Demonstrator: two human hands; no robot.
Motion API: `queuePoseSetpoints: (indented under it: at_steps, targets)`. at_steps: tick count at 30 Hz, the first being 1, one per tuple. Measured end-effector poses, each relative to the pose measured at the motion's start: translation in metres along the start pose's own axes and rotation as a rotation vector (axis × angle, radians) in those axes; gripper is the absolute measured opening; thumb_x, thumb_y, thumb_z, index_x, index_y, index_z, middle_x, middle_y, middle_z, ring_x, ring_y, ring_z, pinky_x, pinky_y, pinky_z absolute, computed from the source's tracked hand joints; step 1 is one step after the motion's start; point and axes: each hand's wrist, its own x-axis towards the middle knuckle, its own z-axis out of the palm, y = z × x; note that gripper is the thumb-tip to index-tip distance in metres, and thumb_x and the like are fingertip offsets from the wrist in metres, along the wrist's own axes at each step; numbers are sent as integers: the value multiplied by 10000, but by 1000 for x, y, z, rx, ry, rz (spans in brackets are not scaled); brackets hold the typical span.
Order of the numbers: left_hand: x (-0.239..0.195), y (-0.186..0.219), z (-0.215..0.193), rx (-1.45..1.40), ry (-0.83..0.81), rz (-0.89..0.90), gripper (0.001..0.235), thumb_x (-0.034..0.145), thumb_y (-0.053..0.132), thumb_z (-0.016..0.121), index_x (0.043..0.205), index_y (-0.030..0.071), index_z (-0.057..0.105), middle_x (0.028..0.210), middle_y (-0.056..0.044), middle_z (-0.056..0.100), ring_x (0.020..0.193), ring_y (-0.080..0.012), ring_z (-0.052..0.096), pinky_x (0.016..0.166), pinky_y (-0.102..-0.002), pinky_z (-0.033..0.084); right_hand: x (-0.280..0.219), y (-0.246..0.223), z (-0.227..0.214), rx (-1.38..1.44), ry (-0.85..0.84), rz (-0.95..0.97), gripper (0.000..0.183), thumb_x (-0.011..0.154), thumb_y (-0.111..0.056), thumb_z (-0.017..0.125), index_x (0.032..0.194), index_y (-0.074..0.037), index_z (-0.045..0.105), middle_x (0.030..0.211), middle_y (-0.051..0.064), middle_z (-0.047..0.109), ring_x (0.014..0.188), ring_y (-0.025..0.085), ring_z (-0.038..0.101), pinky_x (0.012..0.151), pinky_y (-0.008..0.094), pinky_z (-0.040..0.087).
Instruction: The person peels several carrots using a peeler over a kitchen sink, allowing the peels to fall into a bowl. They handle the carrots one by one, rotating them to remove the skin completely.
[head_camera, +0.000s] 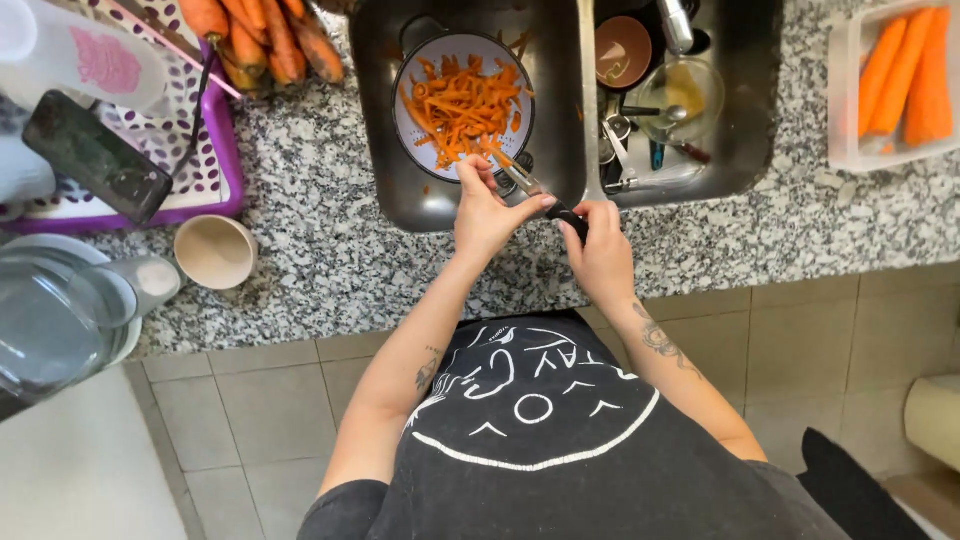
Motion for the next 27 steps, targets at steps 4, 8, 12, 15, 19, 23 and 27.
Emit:
queuePoseSetpoints:
  at_steps: [4, 8, 12, 15, 19, 23, 27]
  targets:
    - [10, 2, -2, -13, 119, 80, 764, 628, 351, 867, 1073, 98, 301, 923, -51, 417, 697, -168, 562, 661, -331, 472, 4, -11, -11, -8, -18, -82, 237, 936, -221, 591, 1057, -76, 449, 946, 80, 452, 752, 343, 634, 555, 402, 541]
    - [40, -10, -34, 72, 314, 76, 691, 687, 450, 805, 1077, 142, 325, 836, 25, 486, 676, -161, 612, 679, -327, 487, -2, -2, -15, -60, -23, -33, 242, 944, -282, 583, 1074, -116, 463, 955, 66, 481, 740, 340, 634, 555, 422, 530]
    - [72, -32, -61, 588, 298, 118, 465, 790, 347, 703, 1074, 193, 368, 719, 40, 637, 738, -275, 682, 735, -419, 457, -6, 12, -26, -133, -27, 46, 237, 961, -283, 563, 1089, -108, 467, 961, 61, 465, 746, 337, 625, 557, 433, 524]
    - [81, -42, -62, 855, 127, 189, 803, 783, 40, 694, 1401, 176, 200, 1173, -101, 634, 998, -352, 621, 884, -511, 408, 0, 23, -26, -88, -44, 89, 248, 977, -244, 575, 1109, -61, 472, 969, 96, 451, 750, 373, 614, 563, 445, 515]
    - [89, -53, -78, 993, 45, 247, 754, 774, 151, 721, 1389, 260, 298, 1086, -67, 646, 977, -306, 614, 857, -500, 430, 2, 14, -31, -114, -77, 138, 312, 948, -182, 610, 1141, 6, 454, 989, 150, 433, 766, 384, 611, 566, 464, 523]
    - [91, -32, -124, 840, 244, 288, 140, 818, 460, 658, 874, 332, 638, 569, 108, 633, 647, -226, 669, 632, -373, 487, 11, 20, -22, -144, -155, 260, 260, 930, -204, 620, 1100, -26, 538, 947, 131, 514, 760, 365, 645, 573, 418, 526]
    - [92, -15, -162, 684, 366, 306, 109, 908, 358, 667, 848, 271, 695, 589, 80, 631, 629, -185, 640, 616, -305, 485, 10, 26, -11, -44, -176, 342, 268, 969, -261, 544, 1098, -29, 583, 962, 152, 578, 772, 347, 651, 582, 395, 516]
